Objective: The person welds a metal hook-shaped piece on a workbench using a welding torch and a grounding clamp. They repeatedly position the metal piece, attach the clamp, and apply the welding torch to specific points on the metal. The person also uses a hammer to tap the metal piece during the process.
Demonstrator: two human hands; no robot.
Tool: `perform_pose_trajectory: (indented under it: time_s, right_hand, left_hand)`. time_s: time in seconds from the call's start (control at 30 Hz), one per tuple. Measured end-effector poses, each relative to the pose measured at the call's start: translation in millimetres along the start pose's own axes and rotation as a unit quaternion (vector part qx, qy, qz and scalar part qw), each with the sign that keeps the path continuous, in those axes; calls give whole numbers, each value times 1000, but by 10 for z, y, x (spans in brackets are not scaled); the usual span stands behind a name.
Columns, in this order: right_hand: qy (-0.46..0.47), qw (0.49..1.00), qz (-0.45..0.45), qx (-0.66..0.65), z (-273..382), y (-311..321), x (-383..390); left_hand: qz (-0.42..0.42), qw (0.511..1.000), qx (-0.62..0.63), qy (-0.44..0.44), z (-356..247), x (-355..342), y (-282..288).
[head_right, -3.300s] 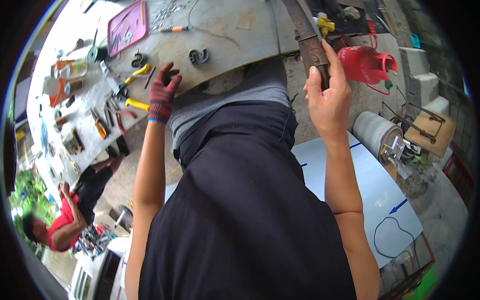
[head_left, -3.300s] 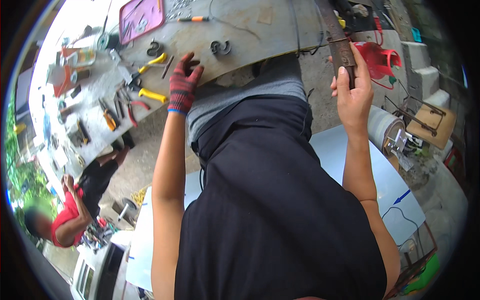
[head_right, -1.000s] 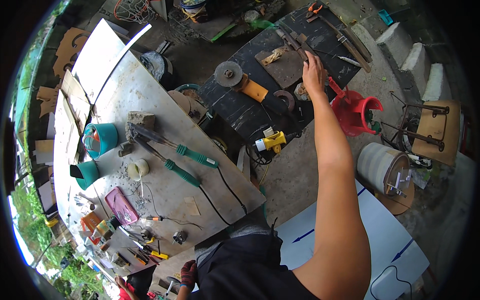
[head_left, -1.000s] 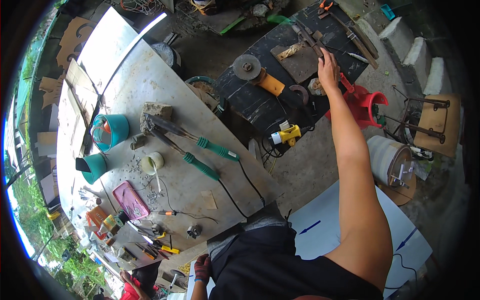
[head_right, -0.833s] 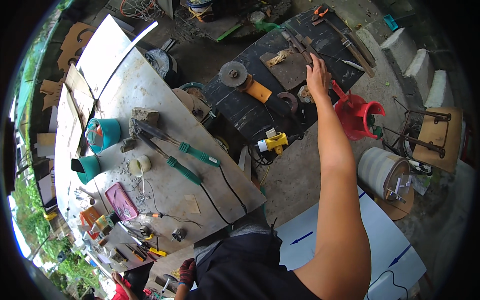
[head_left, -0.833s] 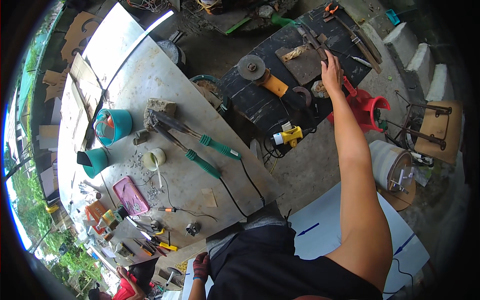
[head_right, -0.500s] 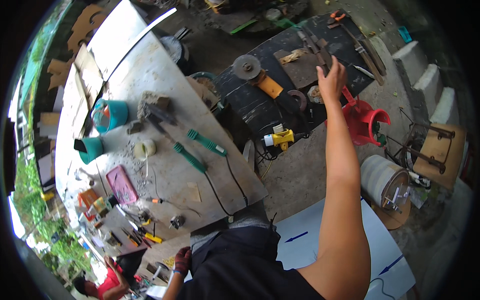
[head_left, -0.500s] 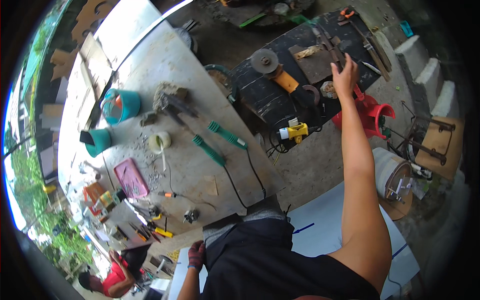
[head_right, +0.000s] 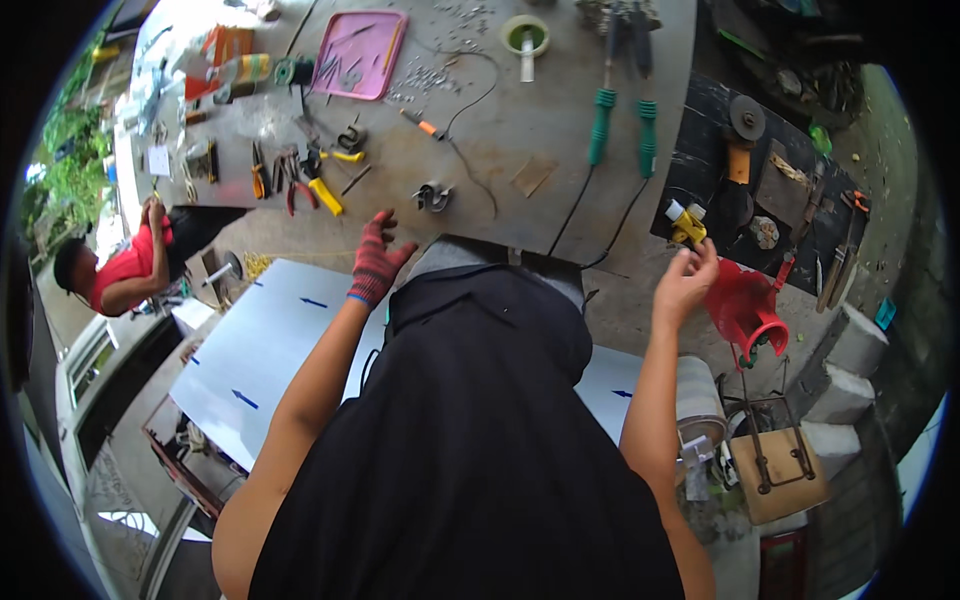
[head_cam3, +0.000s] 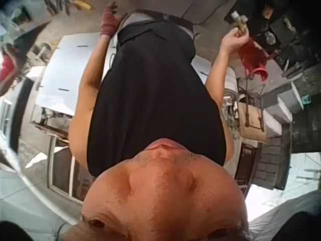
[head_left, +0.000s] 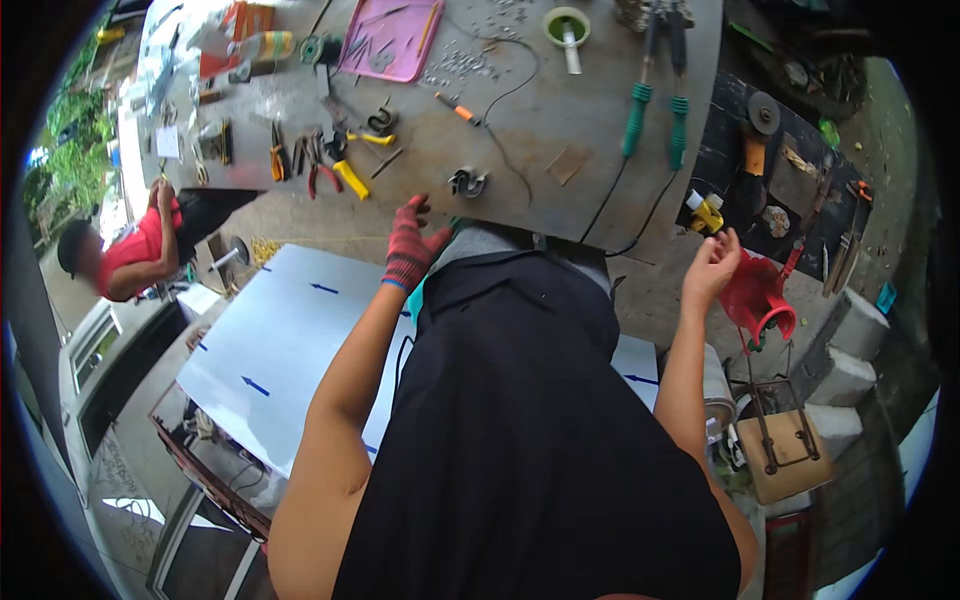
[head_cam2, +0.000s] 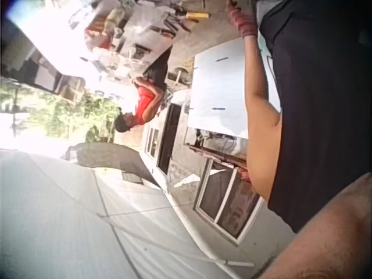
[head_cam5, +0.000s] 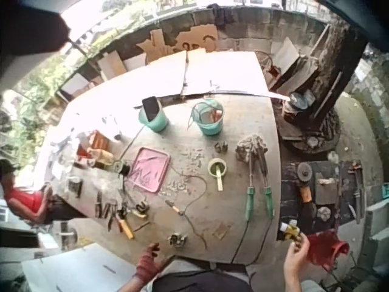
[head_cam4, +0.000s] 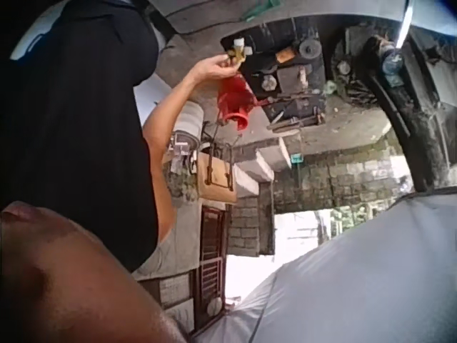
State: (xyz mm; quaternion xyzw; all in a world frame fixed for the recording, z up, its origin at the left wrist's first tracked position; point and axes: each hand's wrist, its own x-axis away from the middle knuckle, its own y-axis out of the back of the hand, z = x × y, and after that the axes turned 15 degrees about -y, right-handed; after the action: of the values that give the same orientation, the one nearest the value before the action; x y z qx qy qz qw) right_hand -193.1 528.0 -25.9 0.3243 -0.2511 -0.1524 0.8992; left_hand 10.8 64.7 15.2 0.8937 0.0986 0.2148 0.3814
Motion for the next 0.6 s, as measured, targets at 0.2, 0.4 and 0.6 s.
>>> perform_pose_trajectory:
  time_s: [0.2,0.4,0.6]
  right_hand:
    - [180,958,202,97,1110,-367,1061]
    - [226,929,259,136,1668,-742,1255]
    - [251,916,281,136,1949,-1004,1407]
  left_hand:
    - [-58,996,70,-26,25,-217,-317]
    - [-75,993,77,-55,110,-454,-437]
    - [-101,991,34,-86,109,-498,-511]
